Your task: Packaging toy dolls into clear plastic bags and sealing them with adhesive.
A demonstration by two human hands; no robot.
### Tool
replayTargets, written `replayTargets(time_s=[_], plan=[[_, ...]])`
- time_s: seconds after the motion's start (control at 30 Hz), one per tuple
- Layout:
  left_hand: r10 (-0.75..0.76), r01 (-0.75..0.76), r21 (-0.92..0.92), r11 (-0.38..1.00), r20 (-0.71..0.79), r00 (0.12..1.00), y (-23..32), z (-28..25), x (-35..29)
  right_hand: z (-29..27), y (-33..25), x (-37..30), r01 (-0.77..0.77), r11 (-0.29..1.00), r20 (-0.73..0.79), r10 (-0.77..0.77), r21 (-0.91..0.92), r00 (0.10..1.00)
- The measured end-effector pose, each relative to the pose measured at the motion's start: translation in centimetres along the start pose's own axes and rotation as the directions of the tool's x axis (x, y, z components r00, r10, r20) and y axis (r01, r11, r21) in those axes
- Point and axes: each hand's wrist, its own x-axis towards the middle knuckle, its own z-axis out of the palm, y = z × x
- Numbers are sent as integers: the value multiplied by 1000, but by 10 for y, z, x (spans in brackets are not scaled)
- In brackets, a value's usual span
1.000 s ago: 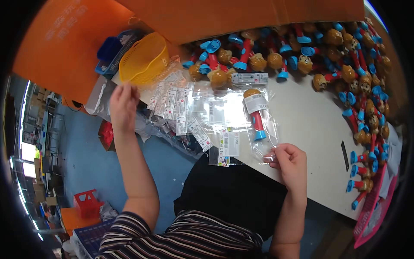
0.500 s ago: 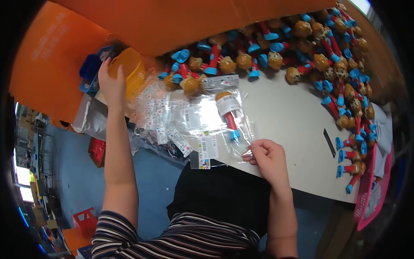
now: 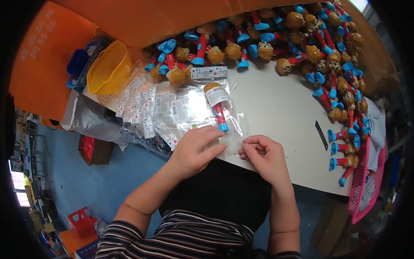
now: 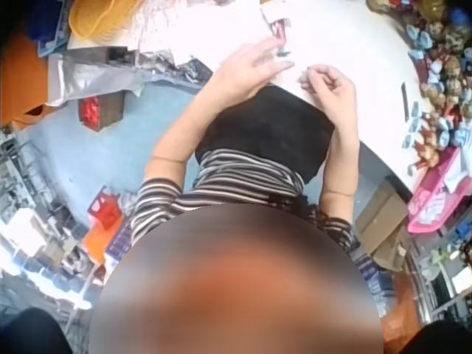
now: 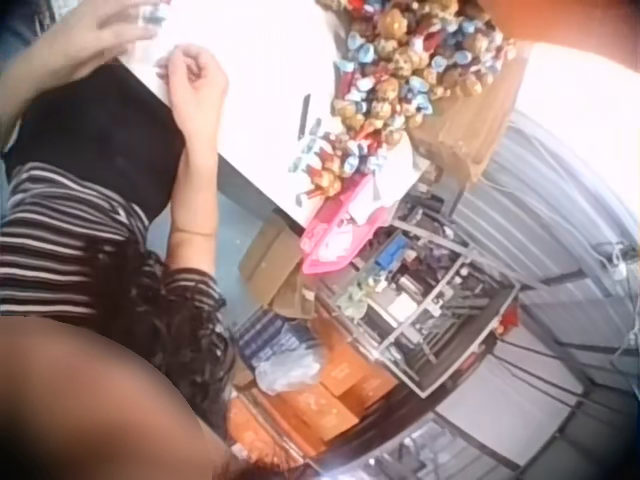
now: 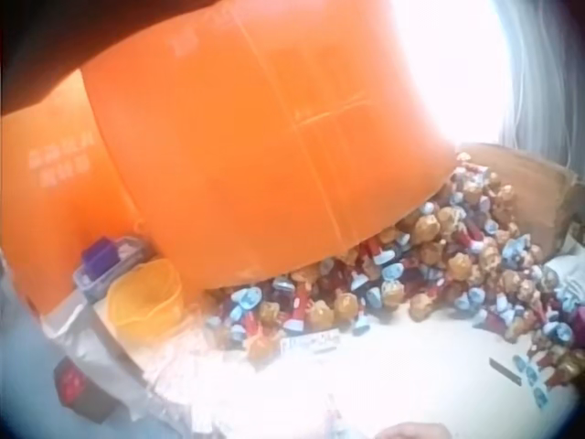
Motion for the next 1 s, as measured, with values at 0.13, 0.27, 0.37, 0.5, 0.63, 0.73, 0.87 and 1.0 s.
replayTargets(time_s=[0.13, 0.27, 0.37, 0.5, 0.63, 0.73, 0.87, 1.0], plan=[[11, -11, 3, 1000, -37, 999, -1, 5, 0, -5, 5, -2, 47, 998, -24, -48, -34, 999], [-51, 49, -36, 998, -53, 997, -3, 4, -7, -7, 7, -1, 64, 998, -45, -64, -19, 997], [-45, 42, -35, 999, -97, 994, -1, 0, -5, -6, 6, -1, 72, 997, -44, -72, -15, 996], [28, -29, -6, 1000, -35, 999, -2, 4, 12, -4, 7, -2, 74, 997, -43, -74, -7, 996], [85, -83, 62, 995, -30, 996, -6, 12, 15, -4, 7, -3, 72, 997, -50, -71, 6, 996], [65, -65, 18, 998, 3, 998, -10, 13, 13, -6, 8, -4, 66, 998, -69, -65, 16, 995], [-28, 24, -53, 998, -77, 997, -12, 4, 0, -7, 11, -3, 64, 998, -89, -62, 19, 994], [-131, 123, -88, 988, -89, 987, -9, -7, -19, -4, 9, -5, 100, 995, 1, -100, -10, 995]])
